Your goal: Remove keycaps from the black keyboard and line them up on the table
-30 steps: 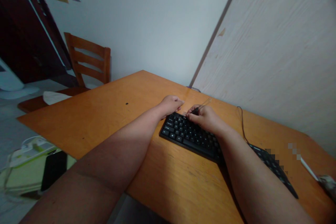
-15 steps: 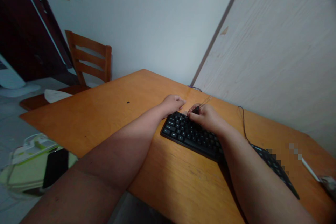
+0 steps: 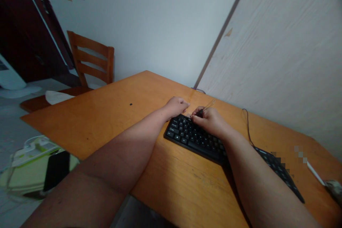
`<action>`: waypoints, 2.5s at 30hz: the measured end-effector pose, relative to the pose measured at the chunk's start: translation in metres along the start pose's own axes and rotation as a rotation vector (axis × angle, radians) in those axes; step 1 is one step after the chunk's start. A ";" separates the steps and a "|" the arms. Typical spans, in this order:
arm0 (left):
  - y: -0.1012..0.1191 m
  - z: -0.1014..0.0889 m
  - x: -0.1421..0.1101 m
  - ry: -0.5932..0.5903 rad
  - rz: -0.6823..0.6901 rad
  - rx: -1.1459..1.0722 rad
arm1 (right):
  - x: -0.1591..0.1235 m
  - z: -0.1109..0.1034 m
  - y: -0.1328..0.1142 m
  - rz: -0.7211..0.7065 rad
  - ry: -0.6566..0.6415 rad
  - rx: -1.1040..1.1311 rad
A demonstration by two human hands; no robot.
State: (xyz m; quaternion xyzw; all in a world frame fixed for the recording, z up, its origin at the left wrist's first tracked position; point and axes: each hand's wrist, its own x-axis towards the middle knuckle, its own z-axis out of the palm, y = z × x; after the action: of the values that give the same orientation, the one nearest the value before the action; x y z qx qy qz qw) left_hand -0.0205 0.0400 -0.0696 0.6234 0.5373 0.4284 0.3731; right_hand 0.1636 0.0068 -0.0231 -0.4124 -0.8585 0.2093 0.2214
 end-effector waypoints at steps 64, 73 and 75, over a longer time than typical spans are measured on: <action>-0.008 0.003 0.006 0.010 0.104 0.173 | 0.003 0.011 -0.012 0.268 0.007 0.326; -0.007 0.003 0.004 0.014 0.140 0.229 | 0.007 0.016 -0.011 0.381 0.111 0.278; -0.006 0.003 0.004 0.018 0.152 0.256 | 0.007 0.017 -0.011 0.385 0.129 0.268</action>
State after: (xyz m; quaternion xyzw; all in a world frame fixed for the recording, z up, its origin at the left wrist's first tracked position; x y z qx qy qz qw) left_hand -0.0198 0.0446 -0.0759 0.7011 0.5420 0.3889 0.2520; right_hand 0.1439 0.0028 -0.0297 -0.5479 -0.7128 0.3328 0.2845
